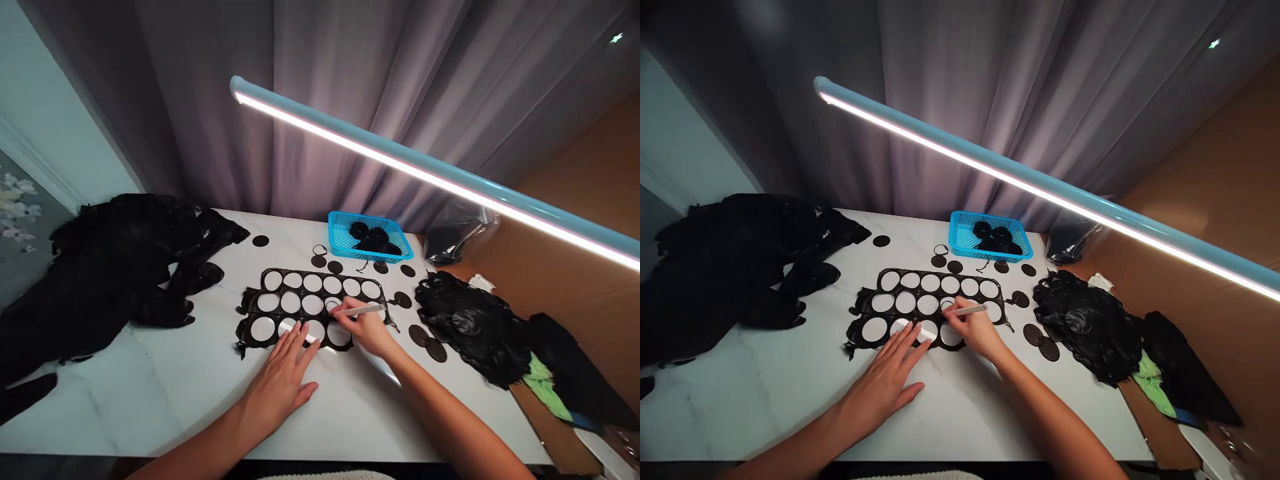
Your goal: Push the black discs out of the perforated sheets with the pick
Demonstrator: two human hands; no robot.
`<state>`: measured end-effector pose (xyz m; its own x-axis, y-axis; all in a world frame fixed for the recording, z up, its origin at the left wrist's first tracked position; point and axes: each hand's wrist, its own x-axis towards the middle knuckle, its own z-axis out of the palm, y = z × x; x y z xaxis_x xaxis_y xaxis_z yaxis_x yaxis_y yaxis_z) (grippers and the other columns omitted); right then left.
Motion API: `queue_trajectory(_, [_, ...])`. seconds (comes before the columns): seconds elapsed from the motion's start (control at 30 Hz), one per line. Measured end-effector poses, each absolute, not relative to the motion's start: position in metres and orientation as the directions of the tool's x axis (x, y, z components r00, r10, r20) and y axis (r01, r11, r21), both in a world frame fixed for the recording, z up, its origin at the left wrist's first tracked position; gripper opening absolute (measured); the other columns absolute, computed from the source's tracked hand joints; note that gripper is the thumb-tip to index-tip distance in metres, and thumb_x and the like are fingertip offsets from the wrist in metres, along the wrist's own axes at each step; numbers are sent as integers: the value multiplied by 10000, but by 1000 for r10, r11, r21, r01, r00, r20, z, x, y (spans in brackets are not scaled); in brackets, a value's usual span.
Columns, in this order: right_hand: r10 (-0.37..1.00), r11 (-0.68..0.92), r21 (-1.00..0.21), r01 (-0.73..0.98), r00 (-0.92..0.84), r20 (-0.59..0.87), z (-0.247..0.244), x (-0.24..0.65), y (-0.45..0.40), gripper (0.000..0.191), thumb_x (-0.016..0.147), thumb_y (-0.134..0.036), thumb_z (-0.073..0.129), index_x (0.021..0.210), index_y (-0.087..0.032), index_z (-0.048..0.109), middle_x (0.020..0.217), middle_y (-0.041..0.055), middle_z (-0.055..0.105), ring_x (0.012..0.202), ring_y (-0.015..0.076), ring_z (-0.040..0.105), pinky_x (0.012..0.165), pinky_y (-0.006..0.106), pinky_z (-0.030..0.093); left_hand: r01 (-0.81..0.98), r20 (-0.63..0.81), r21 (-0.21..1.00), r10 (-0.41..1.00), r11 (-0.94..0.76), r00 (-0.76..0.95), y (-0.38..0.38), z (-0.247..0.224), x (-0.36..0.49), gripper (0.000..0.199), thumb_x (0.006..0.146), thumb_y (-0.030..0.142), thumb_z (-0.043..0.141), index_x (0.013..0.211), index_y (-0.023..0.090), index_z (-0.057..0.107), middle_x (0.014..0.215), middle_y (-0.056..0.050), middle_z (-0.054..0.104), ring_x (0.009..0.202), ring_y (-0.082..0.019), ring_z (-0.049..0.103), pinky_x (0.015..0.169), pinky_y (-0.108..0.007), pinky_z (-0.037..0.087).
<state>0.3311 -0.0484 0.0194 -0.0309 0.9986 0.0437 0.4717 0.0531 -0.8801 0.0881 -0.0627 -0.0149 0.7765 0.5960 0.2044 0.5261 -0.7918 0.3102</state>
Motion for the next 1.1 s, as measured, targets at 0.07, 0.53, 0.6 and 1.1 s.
queue_trajectory(0.07, [992, 59, -919, 390, -130, 8, 14, 309, -56, 221, 884, -328, 544, 703, -205, 512, 896, 46, 707, 777, 178, 604, 672, 283, 439, 552, 222, 281, 613, -785, 758, -67, -19, 79, 603, 896, 315, 611, 1441, 206, 376, 1547, -143, 326, 1423, -319, 294, 1105, -511, 374])
queue_trajectory(0.53, [987, 80, -904, 419, -159, 13, 1, 287, -71, 225, 891, -328, 570, 712, -201, 522, 845, 25, 684, 763, 169, 582, 688, 281, 430, 562, 239, 271, 620, -781, 747, -70, -25, 72, 546, 908, 311, 590, 1418, 226, 416, 1525, -119, 376, 1403, -292, 344, 1110, -466, 378])
queue_trajectory(0.6, [987, 87, -899, 428, -160, 19, 1, 287, -71, 208, 894, -305, 569, 717, -204, 526, 844, 18, 682, 768, 168, 584, 691, 280, 430, 565, 239, 267, 622, -780, 746, -71, -26, 72, 546, 905, 315, 595, 1414, 223, 422, 1522, -119, 381, 1403, -293, 346, 1110, -465, 380])
queue_trajectory(1.1, [848, 516, -278, 810, -438, 299, -17, 278, -82, 146, 903, -91, 484, 974, -187, 569, 1067, 120, 672, 939, 254, 575, 821, 390, 392, 590, 243, 259, 643, -765, 726, -72, -33, 72, 522, 889, 326, 624, 1373, 204, 474, 1546, -130, 335, 1422, -324, 298, 1110, -498, 365])
